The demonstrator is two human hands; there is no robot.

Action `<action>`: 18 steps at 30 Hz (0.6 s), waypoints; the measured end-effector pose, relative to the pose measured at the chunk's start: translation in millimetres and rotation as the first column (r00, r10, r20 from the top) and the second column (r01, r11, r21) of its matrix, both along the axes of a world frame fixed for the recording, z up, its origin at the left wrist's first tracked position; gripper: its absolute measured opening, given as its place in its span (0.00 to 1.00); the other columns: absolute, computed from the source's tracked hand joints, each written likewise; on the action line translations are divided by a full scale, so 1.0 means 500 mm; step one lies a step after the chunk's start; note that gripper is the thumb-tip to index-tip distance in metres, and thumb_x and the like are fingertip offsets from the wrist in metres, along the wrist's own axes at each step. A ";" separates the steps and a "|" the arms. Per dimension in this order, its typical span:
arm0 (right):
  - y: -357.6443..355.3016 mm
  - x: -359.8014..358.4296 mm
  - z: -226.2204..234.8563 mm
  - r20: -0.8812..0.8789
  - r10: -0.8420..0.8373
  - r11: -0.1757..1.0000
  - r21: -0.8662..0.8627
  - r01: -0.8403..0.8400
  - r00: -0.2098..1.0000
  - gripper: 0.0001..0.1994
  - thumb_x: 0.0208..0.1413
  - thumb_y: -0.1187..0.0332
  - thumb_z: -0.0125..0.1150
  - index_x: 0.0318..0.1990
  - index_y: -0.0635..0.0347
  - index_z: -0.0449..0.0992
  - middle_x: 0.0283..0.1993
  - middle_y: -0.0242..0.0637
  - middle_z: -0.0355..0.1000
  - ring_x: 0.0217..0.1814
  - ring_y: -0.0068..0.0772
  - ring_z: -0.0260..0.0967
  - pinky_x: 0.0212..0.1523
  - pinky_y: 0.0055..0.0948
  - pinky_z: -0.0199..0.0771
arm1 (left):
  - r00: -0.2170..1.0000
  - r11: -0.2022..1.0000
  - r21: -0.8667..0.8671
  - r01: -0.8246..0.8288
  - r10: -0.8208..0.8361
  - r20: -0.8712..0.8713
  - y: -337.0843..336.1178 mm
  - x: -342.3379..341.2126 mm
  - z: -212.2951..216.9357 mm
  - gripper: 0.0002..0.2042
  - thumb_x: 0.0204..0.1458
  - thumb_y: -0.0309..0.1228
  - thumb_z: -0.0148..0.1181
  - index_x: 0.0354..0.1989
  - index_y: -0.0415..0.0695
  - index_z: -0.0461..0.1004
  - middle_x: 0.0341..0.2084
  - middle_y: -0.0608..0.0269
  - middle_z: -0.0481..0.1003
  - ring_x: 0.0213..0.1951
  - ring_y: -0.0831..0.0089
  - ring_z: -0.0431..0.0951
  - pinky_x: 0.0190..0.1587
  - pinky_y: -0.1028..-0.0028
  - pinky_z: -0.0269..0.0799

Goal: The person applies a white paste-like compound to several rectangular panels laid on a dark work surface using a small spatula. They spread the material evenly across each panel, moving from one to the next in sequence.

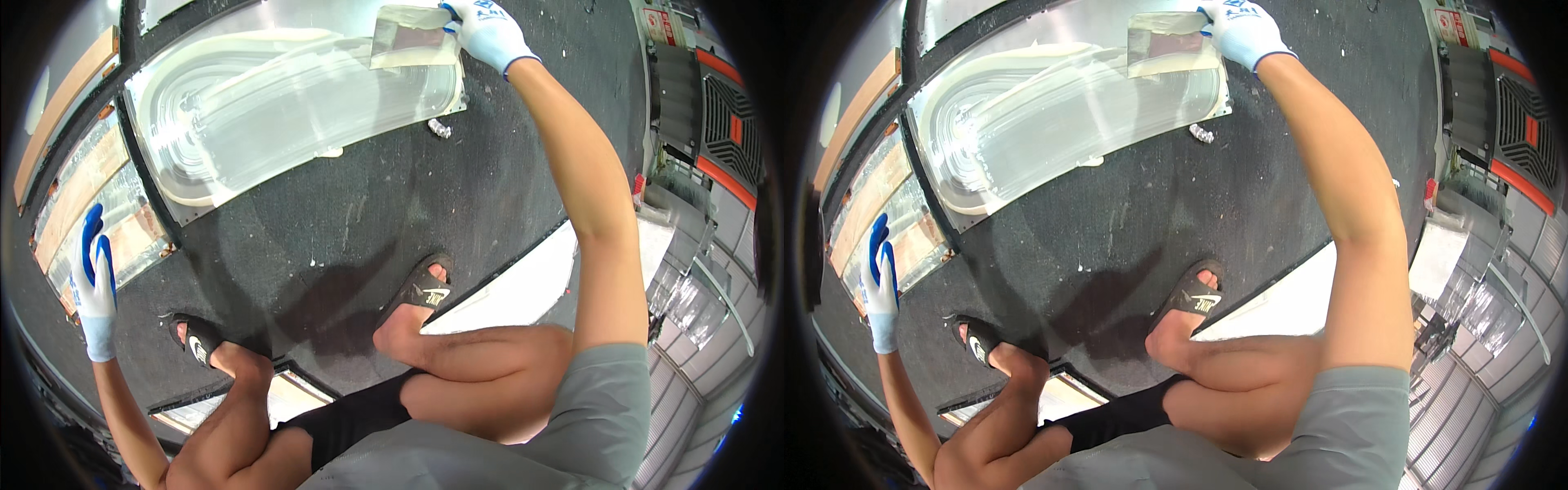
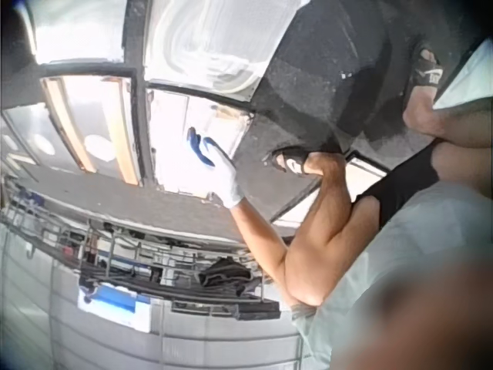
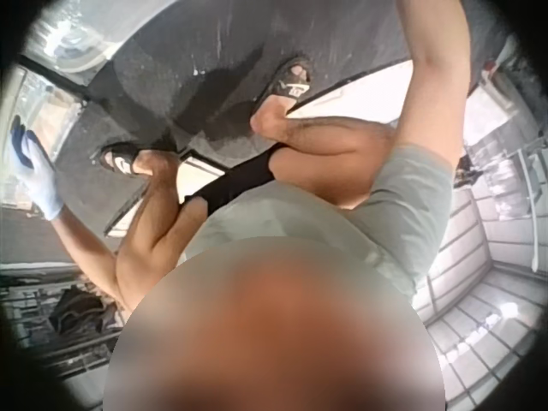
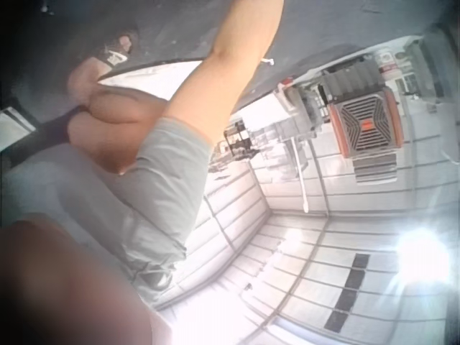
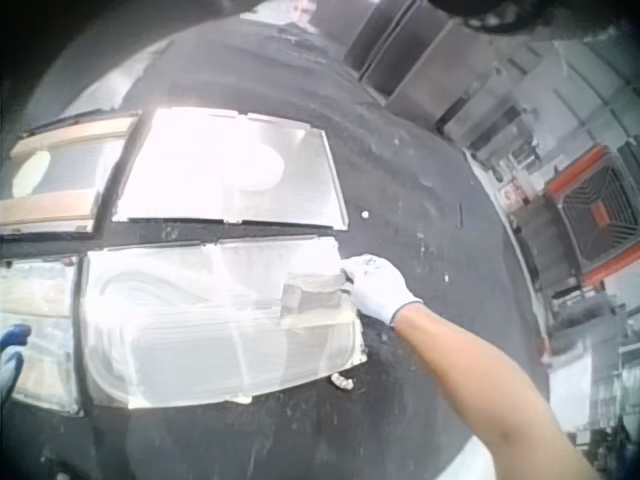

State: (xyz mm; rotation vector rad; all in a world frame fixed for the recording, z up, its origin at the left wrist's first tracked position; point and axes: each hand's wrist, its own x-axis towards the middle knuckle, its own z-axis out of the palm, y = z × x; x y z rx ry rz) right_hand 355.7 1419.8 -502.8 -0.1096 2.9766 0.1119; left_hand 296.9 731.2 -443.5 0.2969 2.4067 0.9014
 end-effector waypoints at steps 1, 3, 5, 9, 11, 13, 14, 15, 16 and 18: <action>0.002 -0.019 -0.007 -0.036 0.061 0.998 0.007 -0.060 0.998 0.13 0.60 0.58 0.66 0.46 0.55 0.79 0.46 0.45 0.80 0.54 0.52 0.77 0.56 0.48 0.76 | 0.999 1.000 -0.015 0.021 -0.021 -0.044 -0.002 0.008 0.003 0.41 0.63 0.50 0.65 0.80 0.49 0.54 0.74 0.42 0.63 0.73 0.49 0.67 0.73 0.53 0.64; 0.008 -0.059 -0.011 -0.069 0.085 0.996 0.017 -0.084 0.994 0.11 0.60 0.59 0.65 0.44 0.55 0.79 0.44 0.45 0.80 0.52 0.52 0.77 0.54 0.49 0.76 | 0.990 0.997 -0.051 0.056 -0.063 -0.129 -0.007 0.025 0.008 0.30 0.69 0.40 0.57 0.76 0.43 0.61 0.71 0.47 0.68 0.70 0.56 0.70 0.73 0.59 0.65; 0.007 -0.103 -0.011 -0.094 0.070 0.998 0.015 -0.069 0.993 0.11 0.59 0.60 0.65 0.44 0.54 0.80 0.44 0.45 0.80 0.52 0.51 0.77 0.54 0.49 0.76 | 0.971 0.992 -0.094 0.089 -0.107 -0.213 -0.011 0.036 0.012 0.20 0.74 0.30 0.50 0.71 0.38 0.68 0.68 0.52 0.73 0.68 0.63 0.73 0.72 0.65 0.66; -0.011 -0.149 -0.011 -0.337 0.122 0.990 0.111 -0.089 0.933 0.11 0.60 0.61 0.65 0.48 0.51 0.81 0.44 0.45 0.79 0.51 0.54 0.77 0.53 0.48 0.76 | 0.975 0.997 -0.019 0.073 -0.075 -0.210 -0.010 0.038 0.016 0.21 0.73 0.28 0.50 0.72 0.37 0.68 0.68 0.51 0.73 0.69 0.61 0.73 0.73 0.64 0.64; -0.034 -0.136 -0.007 -0.318 -0.004 0.999 -0.040 -0.009 0.948 0.13 0.59 0.58 0.66 0.47 0.52 0.82 0.43 0.46 0.80 0.48 0.55 0.78 0.52 0.49 0.77 | 0.974 0.997 -0.021 0.077 -0.080 -0.214 -0.005 0.038 0.023 0.21 0.73 0.27 0.50 0.72 0.37 0.68 0.68 0.51 0.73 0.69 0.61 0.73 0.73 0.64 0.64; -0.063 -0.083 0.010 -0.279 -0.072 0.993 -0.109 0.043 0.957 0.13 0.66 0.61 0.61 0.51 0.56 0.82 0.45 0.50 0.81 0.49 0.57 0.79 0.53 0.51 0.77 | 0.972 0.996 -0.022 0.082 -0.085 -0.220 0.004 0.032 0.027 0.21 0.73 0.27 0.50 0.72 0.37 0.68 0.68 0.51 0.73 0.69 0.61 0.73 0.73 0.64 0.64; -0.085 -0.049 0.020 -0.240 -0.134 0.987 -0.114 0.109 0.962 0.13 0.66 0.60 0.60 0.50 0.55 0.82 0.44 0.50 0.81 0.49 0.57 0.79 0.52 0.50 0.77 | 0.972 0.996 -0.014 0.084 -0.085 -0.219 0.010 0.027 0.028 0.21 0.73 0.27 0.50 0.71 0.37 0.68 0.68 0.51 0.73 0.69 0.61 0.73 0.73 0.64 0.64; -0.109 -0.015 0.029 -0.205 -0.182 0.980 -0.121 0.160 0.962 0.13 0.66 0.59 0.58 0.50 0.54 0.82 0.43 0.50 0.81 0.48 0.57 0.79 0.52 0.50 0.77 | 0.974 0.997 -0.010 0.080 -0.081 -0.213 0.017 0.022 0.028 0.21 0.73 0.27 0.50 0.71 0.37 0.68 0.68 0.50 0.73 0.69 0.61 0.73 0.73 0.64 0.64; -0.129 0.020 0.043 -0.159 -0.303 0.943 -0.192 0.271 0.940 0.14 0.65 0.58 0.58 0.50 0.54 0.83 0.44 0.49 0.82 0.49 0.56 0.79 0.52 0.50 0.77 | 0.979 0.996 0.054 0.073 -0.061 -0.195 0.024 0.018 0.028 0.21 0.72 0.26 0.51 0.71 0.36 0.68 0.68 0.50 0.73 0.69 0.60 0.73 0.72 0.63 0.64; -0.174 0.097 0.065 -0.068 -0.530 0.822 -0.285 0.493 0.845 0.15 0.64 0.57 0.57 0.49 0.55 0.83 0.43 0.49 0.82 0.49 0.56 0.79 0.52 0.50 0.77 | 0.982 0.987 0.128 0.099 -0.076 -0.172 0.040 -0.004 0.021 0.21 0.70 0.24 0.51 0.71 0.36 0.68 0.68 0.49 0.73 0.69 0.60 0.73 0.72 0.63 0.64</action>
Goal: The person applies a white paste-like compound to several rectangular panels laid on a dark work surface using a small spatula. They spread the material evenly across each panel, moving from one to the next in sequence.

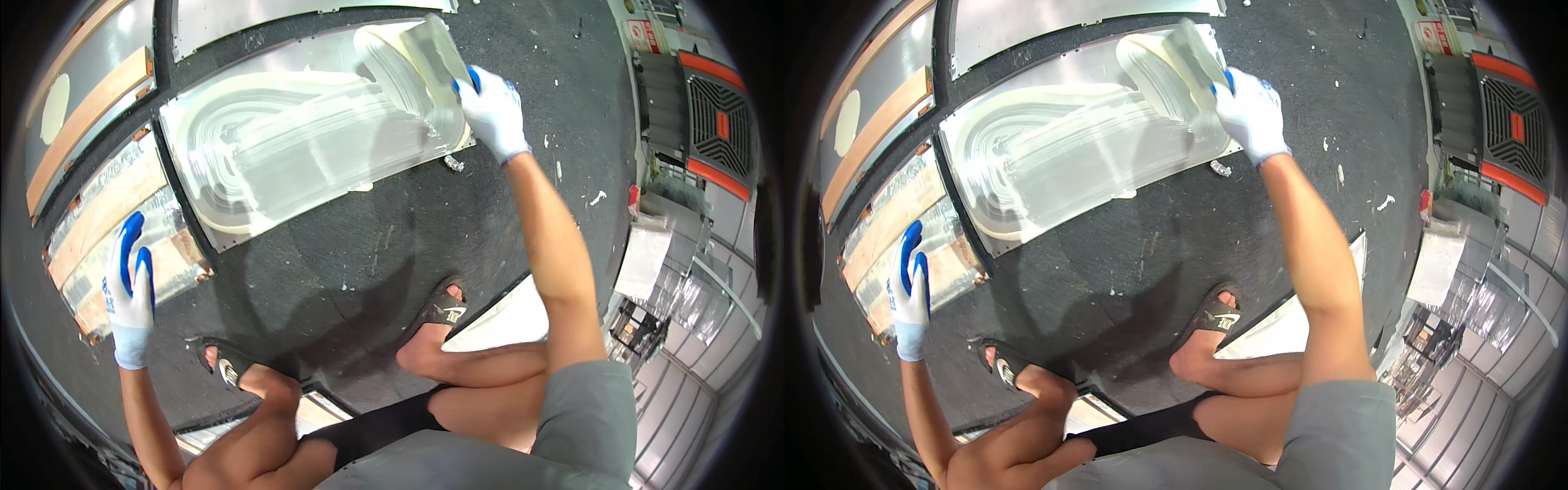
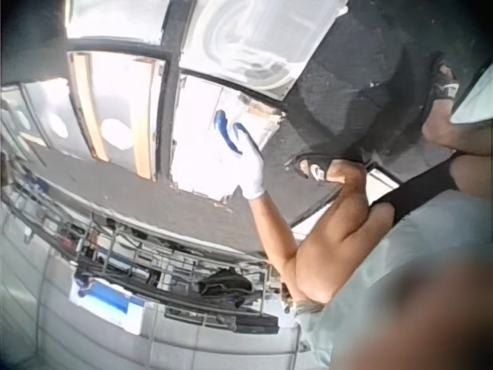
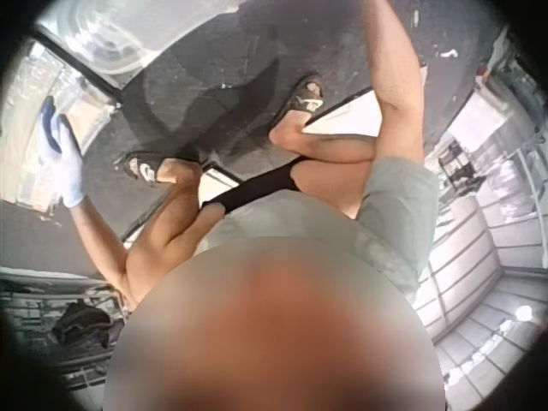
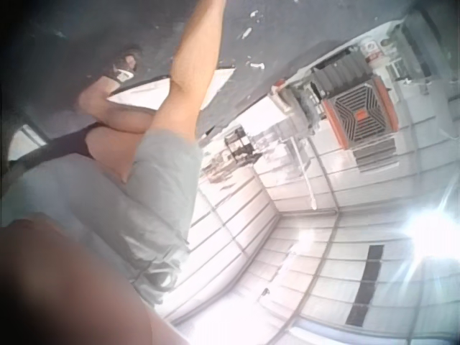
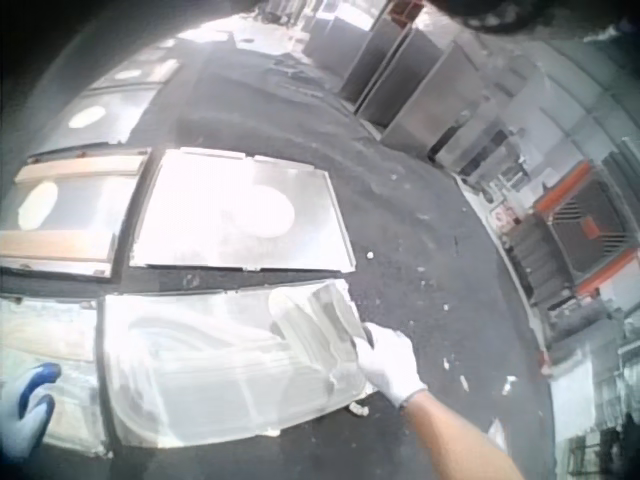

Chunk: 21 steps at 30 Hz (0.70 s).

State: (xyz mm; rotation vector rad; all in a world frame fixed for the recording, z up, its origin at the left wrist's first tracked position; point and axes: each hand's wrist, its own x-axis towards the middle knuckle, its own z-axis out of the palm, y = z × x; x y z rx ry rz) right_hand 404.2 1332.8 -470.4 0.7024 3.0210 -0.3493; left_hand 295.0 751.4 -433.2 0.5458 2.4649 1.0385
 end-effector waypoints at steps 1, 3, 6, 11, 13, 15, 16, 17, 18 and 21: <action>-0.020 0.029 0.006 -0.007 -0.106 0.994 -0.036 0.105 0.994 0.15 0.64 0.57 0.57 0.47 0.55 0.84 0.42 0.49 0.82 0.48 0.56 0.80 0.51 0.50 0.77 | 0.999 0.998 0.055 -0.021 0.019 0.028 0.008 -0.009 -0.005 0.21 0.70 0.23 0.51 0.71 0.36 0.68 0.68 0.49 0.73 0.69 0.60 0.73 0.72 0.63 0.65; -0.039 0.068 0.017 0.064 -0.262 0.964 0.049 0.260 0.963 0.15 0.64 0.57 0.57 0.46 0.53 0.84 0.40 0.51 0.82 0.45 0.56 0.80 0.49 0.50 0.77 | 0.999 0.997 0.081 0.011 -0.014 0.031 0.026 -0.035 -0.018 0.22 0.69 0.22 0.52 0.71 0.34 0.67 0.67 0.47 0.72 0.69 0.59 0.73 0.72 0.62 0.66; -0.049 0.068 0.001 0.045 -0.318 0.942 0.129 0.310 0.947 0.14 0.65 0.58 0.55 0.44 0.53 0.84 0.38 0.49 0.82 0.44 0.55 0.81 0.49 0.50 0.78 | 0.999 0.994 0.098 0.046 -0.048 0.023 0.044 -0.056 -0.029 0.23 0.68 0.21 0.55 0.71 0.35 0.66 0.68 0.46 0.71 0.69 0.57 0.73 0.71 0.61 0.67; -0.076 -0.042 -0.069 0.074 -0.206 0.934 0.312 0.173 0.976 0.13 0.64 0.59 0.57 0.41 0.57 0.83 0.38 0.52 0.82 0.43 0.57 0.81 0.47 0.52 0.78 | 0.989 0.976 0.165 0.140 -0.145 0.015 0.042 -0.062 -0.020 0.24 0.68 0.22 0.51 0.74 0.37 0.63 0.69 0.45 0.70 0.70 0.57 0.71 0.71 0.61 0.66; -0.102 -0.098 -0.090 0.076 -0.176 0.928 0.345 0.140 0.981 0.13 0.64 0.59 0.57 0.41 0.59 0.82 0.38 0.53 0.82 0.43 0.59 0.80 0.47 0.53 0.78 | 0.985 0.969 0.175 0.175 -0.170 -0.042 0.034 -0.064 -0.016 0.25 0.68 0.21 0.50 0.74 0.36 0.63 0.70 0.45 0.70 0.71 0.56 0.71 0.72 0.61 0.65; -0.135 -0.132 -0.095 0.087 -0.150 0.946 0.303 0.117 0.985 0.13 0.65 0.59 0.57 0.41 0.60 0.81 0.40 0.54 0.81 0.45 0.59 0.80 0.49 0.53 0.78 | 0.991 0.961 0.244 0.134 -0.131 -0.027 0.026 -0.067 -0.014 0.25 0.66 0.20 0.53 0.73 0.37 0.65 0.70 0.45 0.70 0.69 0.57 0.73 0.65 0.64 0.72; -0.156 -0.139 -0.094 0.107 -0.143 0.952 0.287 0.107 0.984 0.14 0.65 0.60 0.56 0.42 0.61 0.80 0.41 0.55 0.81 0.47 0.59 0.80 0.50 0.53 0.77 | 0.994 0.950 0.293 0.109 -0.107 -0.025 0.022 -0.067 -0.012 0.26 0.65 0.20 0.55 0.72 0.37 0.66 0.69 0.45 0.70 0.68 0.57 0.73 0.62 0.65 0.75; -0.175 -0.143 -0.091 0.098 -0.098 0.959 0.276 0.068 0.990 0.14 0.66 0.60 0.54 0.43 0.62 0.79 0.43 0.55 0.81 0.49 0.59 0.80 0.51 0.53 0.77 | 0.996 0.956 0.282 0.076 -0.087 0.026 0.017 -0.066 -0.008 0.26 0.66 0.20 0.53 0.73 0.36 0.64 0.70 0.45 0.70 0.69 0.57 0.72 0.66 0.64 0.71; -0.197 -0.140 -0.085 0.082 -0.049 0.961 0.276 0.025 0.995 0.13 0.66 0.60 0.55 0.44 0.61 0.79 0.43 0.56 0.81 0.48 0.60 0.79 0.50 0.53 0.77 | 0.995 0.959 0.281 0.043 -0.066 0.071 0.012 -0.065 -0.003 0.26 0.67 0.19 0.51 0.74 0.36 0.63 0.70 0.45 0.70 0.70 0.56 0.71 0.70 0.62 0.66; -0.280 -0.126 -0.086 0.010 0.064 0.972 0.226 -0.064 0.998 0.12 0.66 0.62 0.56 0.44 0.61 0.80 0.44 0.56 0.80 0.46 0.60 0.78 0.48 0.53 0.76 | 0.991 0.957 0.288 -0.040 0.000 0.136 0.002 -0.062 0.011 0.25 0.66 0.19 0.49 0.73 0.35 0.64 0.70 0.46 0.70 0.72 0.57 0.69 0.74 0.61 0.61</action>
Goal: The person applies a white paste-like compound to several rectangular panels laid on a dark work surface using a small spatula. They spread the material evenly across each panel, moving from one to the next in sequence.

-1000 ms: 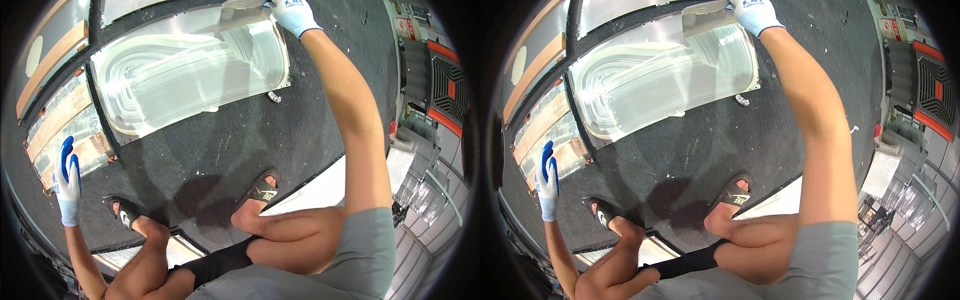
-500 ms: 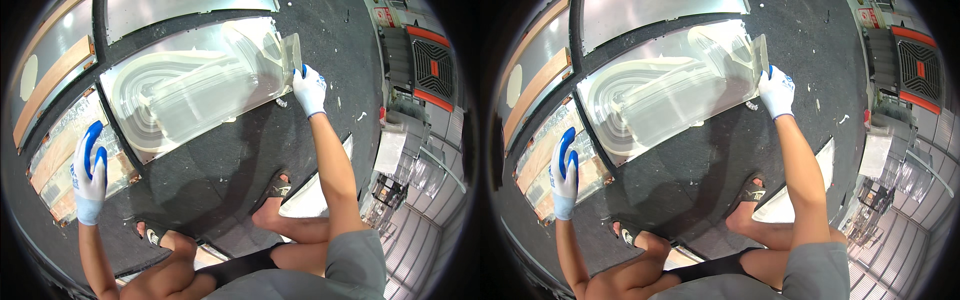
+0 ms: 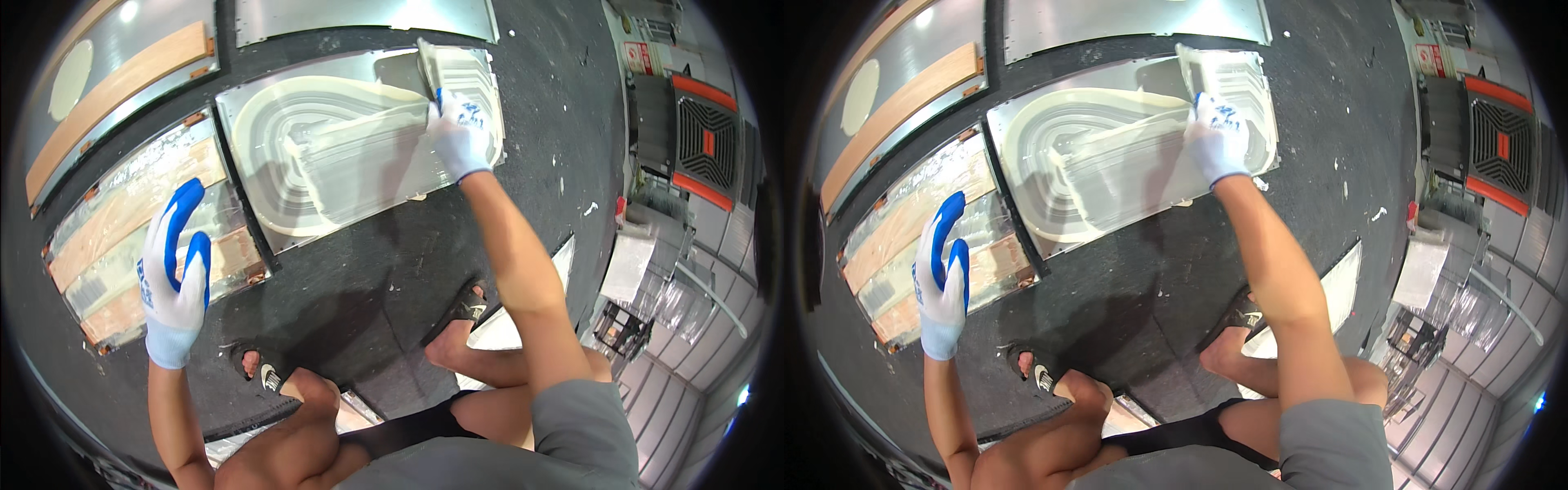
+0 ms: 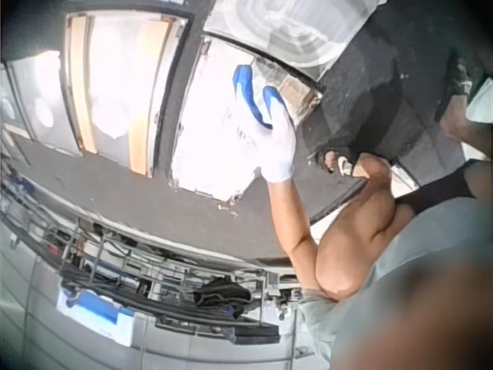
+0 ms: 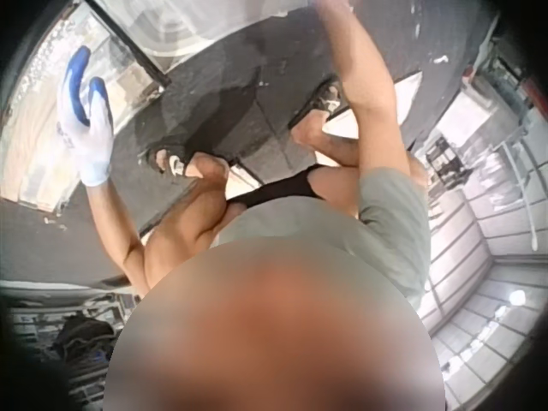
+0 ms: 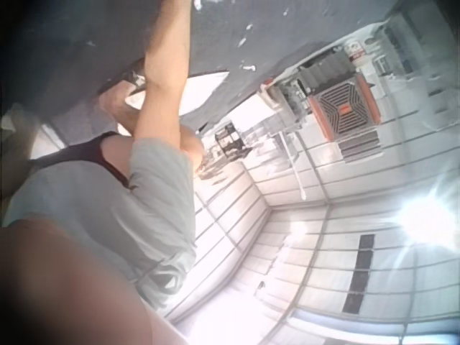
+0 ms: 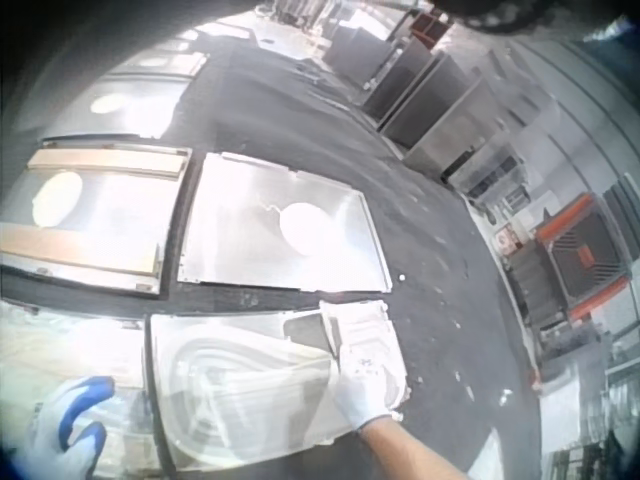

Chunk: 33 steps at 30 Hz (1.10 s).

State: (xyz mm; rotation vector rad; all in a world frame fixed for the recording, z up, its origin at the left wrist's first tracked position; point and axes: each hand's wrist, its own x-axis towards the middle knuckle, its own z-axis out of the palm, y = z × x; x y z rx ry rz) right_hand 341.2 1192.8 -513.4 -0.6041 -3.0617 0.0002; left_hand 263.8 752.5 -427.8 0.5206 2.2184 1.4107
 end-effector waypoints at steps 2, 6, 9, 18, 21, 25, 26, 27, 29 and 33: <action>-0.064 -0.009 -0.012 -0.053 0.059 0.998 0.003 -0.059 0.997 0.12 0.65 0.63 0.57 0.44 0.62 0.79 0.43 0.54 0.79 0.46 0.58 0.78 0.48 0.53 0.76 | 0.999 0.999 -0.034 -0.015 0.014 -0.044 -0.005 -0.003 0.007 0.25 0.66 0.19 0.50 0.72 0.34 0.66 0.69 0.46 0.71 0.72 0.57 0.70 0.73 0.61 0.61; -0.223 -0.033 -0.026 0.019 0.088 0.996 -0.037 -0.087 0.996 0.11 0.64 0.63 0.60 0.44 0.61 0.80 0.43 0.50 0.78 0.48 0.54 0.78 0.50 0.49 0.77 | 0.978 0.998 -0.053 -0.041 0.029 -0.208 -0.017 -0.003 0.021 0.23 0.62 0.19 0.57 0.67 0.34 0.71 0.65 0.45 0.75 0.67 0.52 0.75 0.69 0.62 0.68; -0.335 -0.048 -0.014 0.124 0.176 0.982 -0.084 -0.167 0.976 0.10 0.63 0.64 0.59 0.45 0.59 0.80 0.44 0.48 0.78 0.49 0.52 0.78 0.50 0.48 0.78 | 0.979 0.994 0.017 -0.104 0.105 -0.177 -0.025 0.006 0.032 0.22 0.61 0.19 0.58 0.66 0.33 0.72 0.63 0.45 0.76 0.67 0.53 0.75 0.69 0.62 0.67; -0.278 -0.032 0.058 -0.065 0.573 0.816 -0.052 -0.576 0.817 0.14 0.61 0.69 0.57 0.51 0.50 0.84 0.42 0.37 0.82 0.43 0.48 0.78 0.52 0.46 0.76 | 0.942 0.988 -0.082 -0.132 0.099 -0.322 -0.051 0.024 0.055 0.20 0.62 0.28 0.62 0.63 0.39 0.77 0.59 0.48 0.79 0.61 0.52 0.79 0.65 0.60 0.71; -0.222 -0.095 0.049 -0.338 0.706 0.684 0.097 -0.723 0.623 0.11 0.59 0.69 0.62 0.48 0.53 0.86 0.42 0.38 0.84 0.46 0.46 0.78 0.48 0.43 0.77 | 0.939 0.986 -0.081 -0.143 0.109 -0.327 -0.049 0.031 0.057 0.20 0.63 0.30 0.63 0.63 0.40 0.77 0.59 0.48 0.79 0.60 0.53 0.79 0.63 0.61 0.72; -0.209 -0.158 0.001 -0.093 0.636 0.771 0.094 -0.630 0.766 0.16 0.58 0.70 0.61 0.54 0.53 0.83 0.53 0.38 0.83 0.50 0.48 0.76 0.54 0.45 0.73 | 0.942 0.987 -0.090 -0.133 0.098 -0.320 -0.045 0.039 0.060 0.20 0.63 0.31 0.63 0.63 0.40 0.77 0.58 0.47 0.79 0.59 0.52 0.80 0.62 0.62 0.73; -0.213 -0.145 -0.011 -0.042 0.663 0.748 0.071 -0.660 0.747 0.18 0.58 0.70 0.60 0.56 0.53 0.82 0.55 0.38 0.82 0.51 0.47 0.76 0.54 0.46 0.73 | 0.937 0.988 -0.091 -0.128 0.090 -0.338 -0.044 0.041 0.060 0.20 0.63 0.31 0.63 0.63 0.40 0.77 0.58 0.47 0.79 0.59 0.52 0.80 0.62 0.62 0.73; -0.218 -0.126 -0.018 -0.041 0.701 0.713 0.067 -0.698 0.712 0.19 0.58 0.70 0.59 0.57 0.52 0.82 0.58 0.37 0.81 0.53 0.45 0.75 0.55 0.46 0.73 | 0.934 0.988 -0.093 -0.125 0.085 -0.346 -0.044 0.040 0.058 0.21 0.63 0.32 0.63 0.63 0.40 0.77 0.58 0.47 0.79 0.59 0.52 0.80 0.63 0.62 0.73; -0.219 -0.062 -0.016 0.011 0.751 0.660 -0.027 -0.751 0.660 0.20 0.59 0.70 0.58 0.59 0.53 0.80 0.61 0.37 0.79 0.55 0.43 0.74 0.55 0.46 0.72 | 0.930 0.989 -0.064 -0.131 0.100 -0.355 -0.049 0.036 0.056 0.21 0.63 0.32 0.63 0.63 0.40 0.77 0.58 0.47 0.79 0.59 0.52 0.80 0.63 0.62 0.73; -0.202 0.072 0.052 0.135 0.808 0.588 -0.133 -0.798 0.573 0.18 0.58 0.71 0.59 0.56 0.50 0.82 0.59 0.37 0.80 0.52 0.44 0.75 0.53 0.46 0.73 | 0.926 0.988 -0.092 -0.123 0.081 -0.369 -0.062 0.037 0.051 0.21 0.64 0.33 0.62 0.64 0.40 0.76 0.59 0.48 0.78 0.60 0.52 0.79 0.64 0.61 0.72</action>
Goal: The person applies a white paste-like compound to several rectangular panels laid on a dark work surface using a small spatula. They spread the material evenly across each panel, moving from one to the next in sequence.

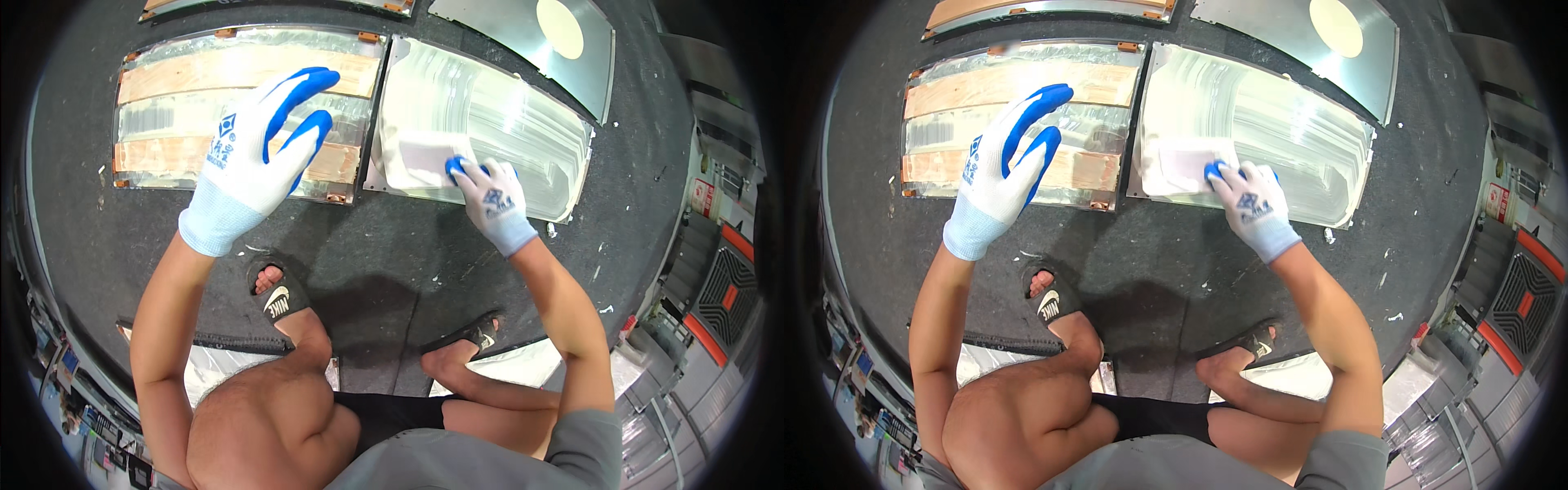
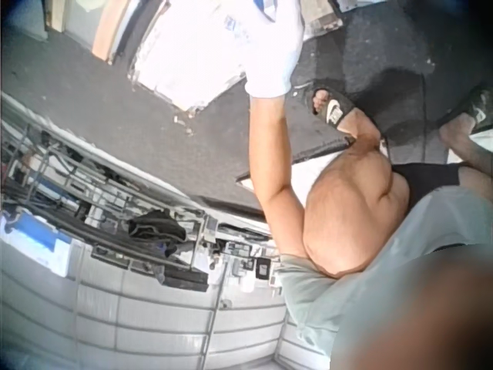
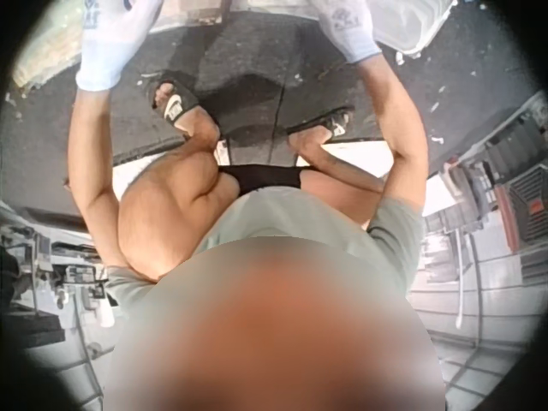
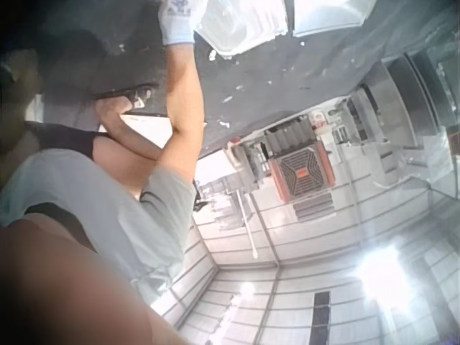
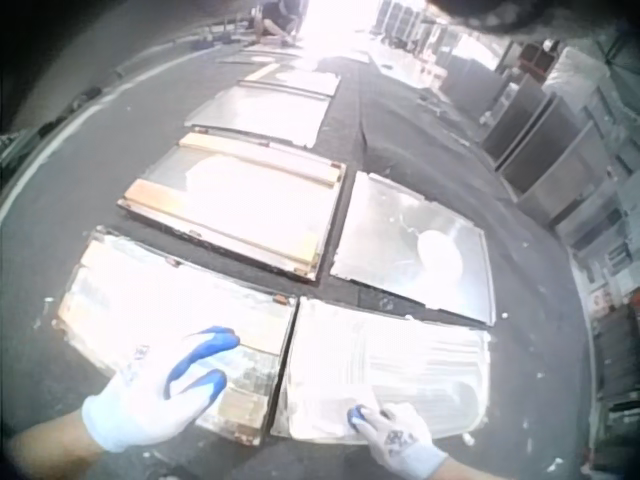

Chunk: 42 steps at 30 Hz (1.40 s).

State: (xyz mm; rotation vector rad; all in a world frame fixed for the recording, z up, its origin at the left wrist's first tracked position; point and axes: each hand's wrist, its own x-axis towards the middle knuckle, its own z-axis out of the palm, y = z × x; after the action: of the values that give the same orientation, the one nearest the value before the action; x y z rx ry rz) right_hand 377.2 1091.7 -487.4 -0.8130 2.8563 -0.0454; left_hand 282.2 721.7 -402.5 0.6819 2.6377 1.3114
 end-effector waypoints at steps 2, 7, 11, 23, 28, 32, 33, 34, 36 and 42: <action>0.011 0.002 0.033 0.062 -0.032 0.999 0.024 0.030 0.998 0.17 0.57 0.72 0.60 0.54 0.49 0.82 0.55 0.38 0.82 0.49 0.44 0.76 0.52 0.46 0.73 | 1.000 1.000 0.000 0.000 0.000 0.009 -0.001 0.001 -0.003 0.21 0.64 0.33 0.62 0.65 0.41 0.75 0.60 0.49 0.78 0.60 0.52 0.79 0.64 0.61 0.72; 0.011 -0.155 0.016 -0.256 -0.116 0.990 -0.111 0.089 0.960 0.13 0.59 0.71 0.64 0.50 0.50 0.86 0.47 0.35 0.84 0.46 0.47 0.76 0.50 0.45 0.74 | 0.991 0.999 0.038 0.005 -0.010 0.133 0.005 0.002 -0.003 0.21 0.68 0.30 0.57 0.68 0.42 0.73 0.64 0.54 0.77 0.64 0.63 0.77 0.67 0.64 0.70; -0.010 -0.242 -0.045 -0.303 -0.201 0.977 0.009 0.214 0.931 0.15 0.60 0.68 0.63 0.54 0.48 0.85 0.50 0.33 0.83 0.50 0.46 0.75 0.53 0.45 0.74 | 0.998 0.999 -0.017 0.048 -0.047 0.047 0.010 -0.001 -0.006 0.21 0.68 0.29 0.57 0.69 0.42 0.73 0.64 0.54 0.78 0.64 0.63 0.78 0.66 0.64 0.72; 0.011 -0.136 0.032 0.017 -0.066 0.998 -0.021 0.067 0.998 0.17 0.60 0.71 0.58 0.56 0.53 0.83 0.54 0.38 0.81 0.54 0.44 0.76 0.56 0.43 0.72 | 0.989 1.000 0.022 0.014 -0.017 0.149 0.005 -0.003 -0.008 0.21 0.68 0.30 0.56 0.68 0.42 0.73 0.64 0.54 0.78 0.64 0.64 0.78 0.66 0.64 0.72; -0.030 -0.176 0.029 0.427 -0.594 0.615 -0.305 0.727 0.682 0.18 0.62 0.57 0.64 0.46 0.64 0.86 0.27 0.41 0.79 0.29 0.40 0.77 0.35 0.40 0.73 | 0.989 0.996 0.092 0.007 -0.020 0.148 0.008 0.002 -0.017 0.21 0.68 0.30 0.57 0.68 0.42 0.74 0.63 0.54 0.78 0.64 0.65 0.77 0.66 0.65 0.71; -0.094 -0.192 -0.032 0.635 -0.564 0.279 -0.456 0.845 0.528 0.11 0.64 0.62 0.68 0.36 0.61 0.83 0.25 0.23 0.69 0.26 0.18 0.61 0.27 0.24 0.61 | 0.995 0.997 0.032 0.068 -0.066 -0.071 0.006 -0.002 -0.023 0.20 0.67 0.33 0.61 0.65 0.41 0.74 0.60 0.51 0.78 0.58 0.57 0.81 0.61 0.62 0.75; -0.109 -0.189 -0.047 0.638 -0.553 0.252 -0.486 0.837 0.536 0.11 0.64 0.62 0.68 0.36 0.62 0.82 0.25 0.24 0.70 0.26 0.18 0.61 0.28 0.25 0.62 | 0.999 0.996 0.082 0.029 -0.031 0.015 0.005 0.002 -0.022 0.20 0.67 0.33 0.61 0.65 0.41 0.74 0.60 0.51 0.78 0.58 0.57 0.81 0.62 0.62 0.75; -0.125 -0.186 -0.064 0.643 -0.556 0.221 -0.496 0.840 0.526 0.12 0.63 0.61 0.69 0.35 0.62 0.82 0.25 0.24 0.70 0.26 0.18 0.62 0.28 0.26 0.62 | 0.996 0.993 0.121 -0.007 -0.005 0.094 0.005 0.006 -0.022 0.20 0.67 0.33 0.61 0.65 0.40 0.74 0.60 0.51 0.78 0.58 0.57 0.81 0.62 0.62 0.75; -0.152 -0.188 -0.092 0.537 -0.645 0.334 -0.442 0.832 0.544 0.14 0.62 0.59 0.69 0.33 0.63 0.82 0.25 0.30 0.72 0.25 0.22 0.63 0.29 0.31 0.66 | 0.994 0.997 0.082 0.010 -0.019 0.111 0.000 0.008 -0.018 0.21 0.68 0.32 0.58 0.68 0.41 0.73 0.62 0.52 0.78 0.62 0.61 0.78 0.65 0.63 0.72; -0.123 -0.137 -0.058 0.388 -0.820 0.230 -0.451 0.863 0.421 0.15 0.60 0.57 0.64 0.32 0.62 0.84 0.27 0.49 0.79 0.31 0.49 0.79 0.37 0.46 0.75 | 0.998 1.000 0.018 0.026 -0.027 0.058 0.002 0.003 -0.020 0.21 0.67 0.33 0.59 0.67 0.42 0.74 0.60 0.53 0.79 0.59 0.60 0.81 0.63 0.64 0.74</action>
State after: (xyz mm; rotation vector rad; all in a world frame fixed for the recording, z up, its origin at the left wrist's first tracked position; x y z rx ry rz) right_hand 308.6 1030.4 -516.2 0.8591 2.7815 -1.1433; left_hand 283.9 722.9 -412.6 0.6675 2.5659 1.3279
